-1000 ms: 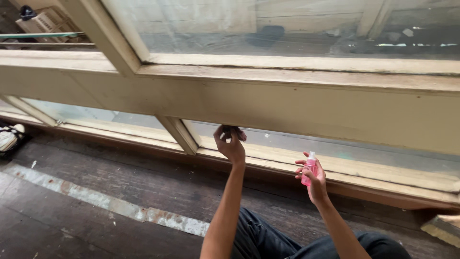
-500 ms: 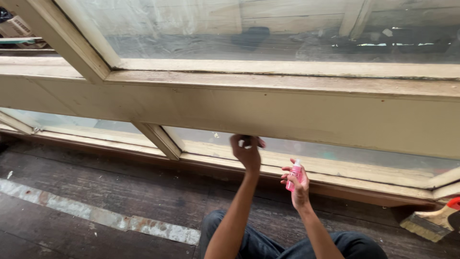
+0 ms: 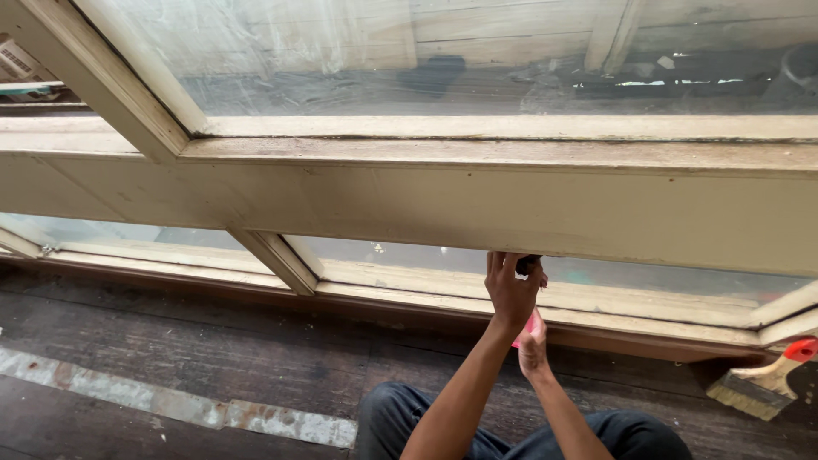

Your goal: The person sits on the floor and cleans a wooden window frame using a spray bottle and a cloth. They repeatedly spray the frame and wipe it with the cloth, focusing on the lower sections of the frame.

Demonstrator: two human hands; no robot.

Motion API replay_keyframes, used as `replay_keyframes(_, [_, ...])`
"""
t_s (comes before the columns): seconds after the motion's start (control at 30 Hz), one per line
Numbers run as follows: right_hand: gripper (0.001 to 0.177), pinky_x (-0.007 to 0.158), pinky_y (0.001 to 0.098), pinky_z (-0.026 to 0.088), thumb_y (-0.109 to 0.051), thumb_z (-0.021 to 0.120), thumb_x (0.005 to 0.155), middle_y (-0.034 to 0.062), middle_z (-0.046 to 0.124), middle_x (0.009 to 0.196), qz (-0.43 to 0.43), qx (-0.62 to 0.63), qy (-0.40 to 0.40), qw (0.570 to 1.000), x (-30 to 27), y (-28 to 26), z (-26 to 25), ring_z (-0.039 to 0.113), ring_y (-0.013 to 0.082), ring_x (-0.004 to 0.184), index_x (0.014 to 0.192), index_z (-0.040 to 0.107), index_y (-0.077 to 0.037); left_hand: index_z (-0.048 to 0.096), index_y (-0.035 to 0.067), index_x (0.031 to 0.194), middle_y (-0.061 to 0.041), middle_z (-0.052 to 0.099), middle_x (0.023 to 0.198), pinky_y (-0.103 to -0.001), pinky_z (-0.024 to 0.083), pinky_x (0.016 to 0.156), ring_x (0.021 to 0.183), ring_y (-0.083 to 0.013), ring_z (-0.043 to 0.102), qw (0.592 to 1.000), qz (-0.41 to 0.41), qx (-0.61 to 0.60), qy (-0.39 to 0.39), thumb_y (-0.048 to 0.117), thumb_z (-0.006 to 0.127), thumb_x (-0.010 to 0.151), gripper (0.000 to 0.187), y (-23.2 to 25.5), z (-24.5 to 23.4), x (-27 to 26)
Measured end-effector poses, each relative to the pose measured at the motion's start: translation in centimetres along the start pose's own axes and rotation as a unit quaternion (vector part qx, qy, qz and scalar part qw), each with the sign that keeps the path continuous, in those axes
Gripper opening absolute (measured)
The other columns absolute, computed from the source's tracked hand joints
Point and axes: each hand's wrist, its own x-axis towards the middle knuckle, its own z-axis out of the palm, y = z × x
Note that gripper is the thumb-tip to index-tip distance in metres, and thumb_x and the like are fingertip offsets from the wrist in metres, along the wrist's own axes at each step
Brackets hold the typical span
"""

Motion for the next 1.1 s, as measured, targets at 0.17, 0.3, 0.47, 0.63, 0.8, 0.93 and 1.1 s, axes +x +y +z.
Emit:
replay_keyframes(0.17, [0.068, 0.072, 0.0272, 0.058, -0.013, 0.065, 0.081, 0.0090, 0.067, 0.104, 0.067, -0.040, 0.045, 0.996, 0.1, -2.3, 1.4, 0.064, 0.0128, 0.081, 0.146, 0.049, -0.003, 0.067, 0.009, 0.106, -0.011, 0.060, 0.107, -0.042, 0.056, 0.073, 0.095, -0.0290, 0.063, 0.998, -0.046, -0.006, 0.037, -0.003, 0.080, 0.073, 0.037, -3.1, -2.7, 1.2])
replay_keyframes(0.3, [0.066, 0.069, 0.0282, 0.060, -0.012, 0.063, 0.082, 0.0099, 0.069, 0.104, 0.054, -0.057, 0.030, 0.996, -0.2, -3.9, 2.6, 0.067, 0.0119, 0.078, 0.146, 0.049, -0.005, 0.066, 0.006, 0.109, -0.009, 0.061, 0.102, -0.041, 0.052, 0.074, 0.090, -0.0277, 0.058, 0.996, -0.037, 0.012, 0.075, -0.005, 0.080, 0.075, 0.038, -6.5, -6.8, 2.9])
replay_keyframes(0.47, [0.065, 0.059, 0.0263, 0.055, -0.009, 0.062, 0.080, 0.0056, 0.064, 0.090, 0.050, -0.108, 0.036, 0.992, -0.5, -4.2, 3.3, 0.060, 0.0105, 0.066, 0.145, 0.053, -0.005, 0.064, 0.004, 0.100, -0.006, 0.061, 0.096, -0.038, 0.048, 0.075, 0.089, -0.0235, 0.057, 0.987, -0.016, 0.055, 0.150, -0.002, 0.082, 0.078, 0.030, -11.2, -12.8, 5.7])
replay_keyframes(0.63, [0.065, 0.055, 0.0244, 0.053, -0.008, 0.061, 0.079, 0.0025, 0.061, 0.085, 0.053, -0.119, 0.036, 0.991, -0.8, -4.1, 3.5, 0.057, 0.0092, 0.063, 0.144, 0.053, -0.005, 0.065, 0.004, 0.102, -0.011, 0.058, 0.111, -0.042, 0.052, 0.084, 0.102, -0.0287, 0.060, 0.963, -0.014, 0.147, 0.224, 0.001, 0.081, 0.086, 0.023, -12.9, -18.2, 8.2])
replay_keyframes(0.8, [0.064, 0.055, 0.0241, 0.052, -0.010, 0.062, 0.082, 0.0022, 0.062, 0.085, 0.049, -0.118, 0.037, 0.991, -1.0, -4.3, 3.5, 0.057, 0.0082, 0.064, 0.145, 0.053, -0.005, 0.060, 0.003, 0.107, -0.011, 0.054, 0.112, -0.035, 0.060, 0.070, 0.089, -0.0237, 0.066, 0.969, -0.170, 0.063, 0.166, 0.003, 0.071, 0.092, 0.018, -11.5, -18.6, 8.3])
replay_keyframes(0.93, [0.062, 0.055, 0.0232, 0.052, -0.012, 0.063, 0.083, 0.0022, 0.062, 0.086, 0.042, -0.091, 0.038, 0.994, -0.9, -4.5, 3.3, 0.057, 0.0075, 0.064, 0.144, 0.053, -0.005, 0.059, -0.001, 0.110, -0.012, 0.056, 0.110, -0.033, 0.058, 0.072, 0.087, -0.0226, 0.066, 0.976, -0.133, 0.079, 0.155, -0.001, 0.073, 0.091, 0.023, -10.9, -16.0, 6.8])
replay_keyframes(1.1, [0.064, 0.054, 0.0232, 0.053, -0.013, 0.064, 0.082, 0.0026, 0.064, 0.086, 0.045, -0.072, 0.055, 0.995, -0.5, -4.1, 2.7, 0.057, 0.0075, 0.063, 0.144, 0.053, -0.006, 0.052, -0.001, 0.103, -0.011, 0.054, 0.106, -0.033, 0.061, 0.070, 0.088, -0.0229, 0.065, 0.985, -0.136, -0.005, 0.106, -0.006, 0.072, 0.088, 0.025, -9.8, -9.9, 2.7])
